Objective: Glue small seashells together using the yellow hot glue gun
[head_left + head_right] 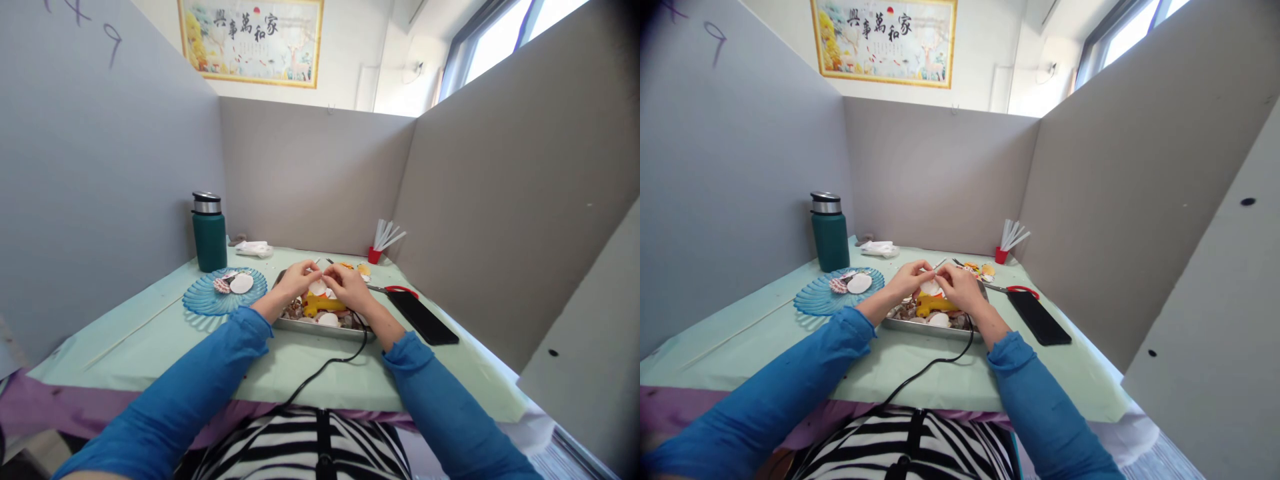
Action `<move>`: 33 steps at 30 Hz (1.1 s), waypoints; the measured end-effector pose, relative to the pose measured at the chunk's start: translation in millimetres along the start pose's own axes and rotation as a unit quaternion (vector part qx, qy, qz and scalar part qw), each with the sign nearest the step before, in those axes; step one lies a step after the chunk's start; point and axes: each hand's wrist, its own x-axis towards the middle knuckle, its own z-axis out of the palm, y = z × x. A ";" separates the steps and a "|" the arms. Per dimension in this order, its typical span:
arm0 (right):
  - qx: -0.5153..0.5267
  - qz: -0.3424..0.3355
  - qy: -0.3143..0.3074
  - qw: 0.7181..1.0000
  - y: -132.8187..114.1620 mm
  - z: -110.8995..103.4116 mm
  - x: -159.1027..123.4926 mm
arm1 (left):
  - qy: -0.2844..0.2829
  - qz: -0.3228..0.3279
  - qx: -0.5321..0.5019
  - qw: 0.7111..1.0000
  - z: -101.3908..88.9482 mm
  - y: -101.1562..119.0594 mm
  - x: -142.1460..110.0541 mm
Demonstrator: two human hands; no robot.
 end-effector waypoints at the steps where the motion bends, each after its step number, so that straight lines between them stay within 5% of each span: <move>1: 0.002 0.000 0.001 1.000 0.1 0.1 0.0 | -0.002 0.001 -0.003 1.000 -0.1 0.1 0.0; 33: 0.039 0.031 0.011 0.999 2.8 0.4 1.7 | 0.025 0.043 -0.022 0.999 3.4 4.0 0.6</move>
